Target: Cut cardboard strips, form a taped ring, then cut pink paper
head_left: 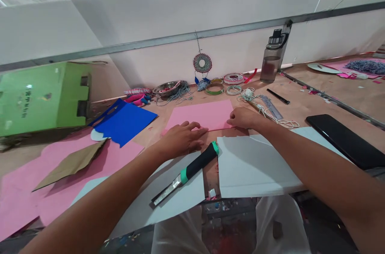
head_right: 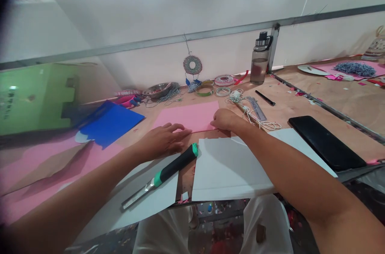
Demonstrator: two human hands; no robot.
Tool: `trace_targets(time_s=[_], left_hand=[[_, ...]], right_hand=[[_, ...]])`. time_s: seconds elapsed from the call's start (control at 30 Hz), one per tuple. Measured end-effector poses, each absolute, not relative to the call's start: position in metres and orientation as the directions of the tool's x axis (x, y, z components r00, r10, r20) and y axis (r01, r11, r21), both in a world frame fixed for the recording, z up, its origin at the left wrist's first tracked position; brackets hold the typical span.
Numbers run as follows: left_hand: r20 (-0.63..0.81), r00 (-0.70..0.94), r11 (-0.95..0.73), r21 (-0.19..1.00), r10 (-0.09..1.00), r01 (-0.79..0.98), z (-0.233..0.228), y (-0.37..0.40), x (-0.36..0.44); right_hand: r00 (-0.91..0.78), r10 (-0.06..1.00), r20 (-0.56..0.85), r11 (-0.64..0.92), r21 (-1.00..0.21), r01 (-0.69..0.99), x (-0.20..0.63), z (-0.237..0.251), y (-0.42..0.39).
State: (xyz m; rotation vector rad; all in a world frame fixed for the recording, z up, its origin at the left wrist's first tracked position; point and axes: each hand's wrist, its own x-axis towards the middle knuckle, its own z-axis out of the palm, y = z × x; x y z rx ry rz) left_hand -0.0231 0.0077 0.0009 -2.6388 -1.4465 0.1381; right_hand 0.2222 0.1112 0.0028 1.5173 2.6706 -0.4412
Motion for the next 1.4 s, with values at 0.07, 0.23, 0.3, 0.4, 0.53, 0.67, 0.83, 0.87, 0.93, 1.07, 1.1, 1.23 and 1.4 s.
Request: trace_targets(time_s=[0.07,0.23,0.3,0.4,0.53,0.67,0.83,0.87,0.93,1.07,1.1,1.23,1.4], left_hand=[[-0.033,0.538,-0.537,-0.14,0.843,0.832,0.001,0.007,-0.023],[-0.056,0.51,-0.512,-0.129,0.859,0.849,0.002,0.007,-0.021],[-0.075,0.505,-0.51,-0.131,0.86,0.85,0.003,0.007,-0.021],[-0.088,0.502,-0.51,-0.123,0.86,0.851,0.004,0.007,-0.02],[-0.053,0.523,-0.526,-0.109,0.851,0.844,0.001,0.011,-0.021],[-0.064,0.63,-0.633,-0.068,0.774,0.771,-0.005,0.018,-0.023],[-0.073,0.656,-0.66,-0.057,0.751,0.749,-0.007,0.02,-0.024],[-0.067,0.647,-0.65,-0.063,0.76,0.757,-0.007,0.02,-0.023],[-0.054,0.624,-0.626,-0.08,0.78,0.776,-0.007,0.02,-0.021],[-0.06,0.664,-0.665,-0.123,0.746,0.737,-0.007,0.022,-0.016],[-0.065,0.693,-0.694,-0.137,0.718,0.707,-0.007,0.023,-0.016],[-0.083,0.784,-0.78,-0.207,0.615,0.59,-0.007,0.026,-0.018],[-0.049,0.763,-0.757,-0.177,0.644,0.628,-0.008,0.027,-0.019]], right_hand=[[-0.535,0.824,-0.185,0.495,-0.224,0.84,0.222,0.003,0.111],[-0.562,0.798,-0.216,0.529,-0.195,0.826,0.221,0.006,0.114],[-0.563,0.794,-0.227,0.536,-0.175,0.826,0.219,0.01,0.111],[-0.53,0.804,-0.27,0.513,-0.136,0.848,0.215,0.018,0.104],[-0.491,0.822,-0.29,0.485,-0.095,0.869,0.211,0.027,0.095],[-0.453,0.84,-0.298,0.443,-0.102,0.89,0.209,0.03,0.09],[-0.47,0.843,-0.263,0.463,-0.092,0.882,0.214,0.024,0.095],[-0.471,0.847,-0.244,0.466,-0.082,0.881,0.216,0.021,0.098],[-0.479,0.859,-0.182,0.476,-0.062,0.877,0.22,0.013,0.102],[-0.599,0.8,-0.004,0.597,-0.09,0.797,0.221,-0.002,0.104],[-0.647,0.762,0.022,0.645,-0.108,0.757,0.219,-0.004,0.103],[-0.775,0.632,0.016,0.764,-0.184,0.619,0.204,-0.005,0.09],[-0.777,0.629,-0.036,0.763,-0.165,0.625,0.191,0.003,0.076]])
